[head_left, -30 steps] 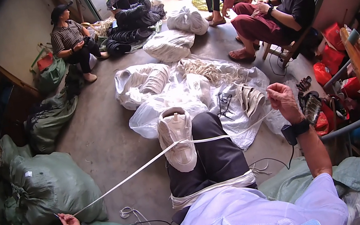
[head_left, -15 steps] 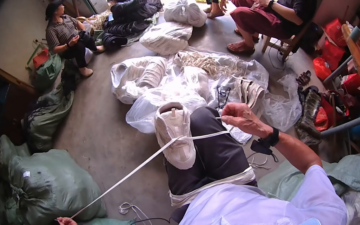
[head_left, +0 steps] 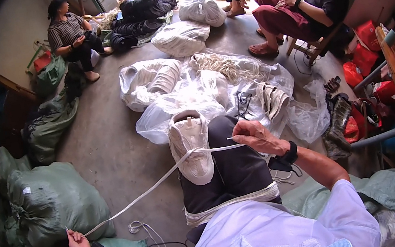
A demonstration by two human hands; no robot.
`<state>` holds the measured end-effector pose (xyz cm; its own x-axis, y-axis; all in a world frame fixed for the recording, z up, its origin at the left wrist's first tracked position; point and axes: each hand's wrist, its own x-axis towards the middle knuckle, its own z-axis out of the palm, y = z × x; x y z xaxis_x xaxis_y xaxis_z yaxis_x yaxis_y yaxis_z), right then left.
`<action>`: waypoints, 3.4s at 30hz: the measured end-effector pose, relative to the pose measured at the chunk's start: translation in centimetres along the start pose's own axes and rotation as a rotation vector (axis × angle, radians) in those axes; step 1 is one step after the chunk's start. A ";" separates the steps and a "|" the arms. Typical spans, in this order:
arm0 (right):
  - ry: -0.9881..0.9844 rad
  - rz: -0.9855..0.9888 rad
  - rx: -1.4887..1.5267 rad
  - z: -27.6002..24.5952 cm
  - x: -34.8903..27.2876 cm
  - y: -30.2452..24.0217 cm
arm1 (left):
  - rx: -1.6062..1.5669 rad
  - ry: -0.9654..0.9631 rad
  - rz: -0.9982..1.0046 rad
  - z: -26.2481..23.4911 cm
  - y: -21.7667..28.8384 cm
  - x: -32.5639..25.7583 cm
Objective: Manually lacing a white athletic shoe in a workshop setting.
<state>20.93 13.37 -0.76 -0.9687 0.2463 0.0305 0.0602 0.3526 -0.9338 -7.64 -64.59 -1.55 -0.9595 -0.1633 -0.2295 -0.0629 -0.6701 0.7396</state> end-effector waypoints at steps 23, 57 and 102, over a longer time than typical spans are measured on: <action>0.076 -0.336 -0.221 5.7 3.4 0.3 | 0.763 -0.587 -0.241 33.0 -31.2 -16.6; 0.056 -0.264 -0.190 7.0 4.3 -0.6 | 1.340 -1.020 0.606 36.7 -33.5 -20.0; 0.005 -0.065 0.048 4.9 8.4 -2.3 | 1.265 -1.213 0.153 41.2 -36.2 -17.5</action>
<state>11.51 10.17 -0.16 -0.9690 0.2287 0.0930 -0.0142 0.3246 -0.9457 0.16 -7.63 1.76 -0.5843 0.8115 0.0052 0.4482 0.3173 0.8357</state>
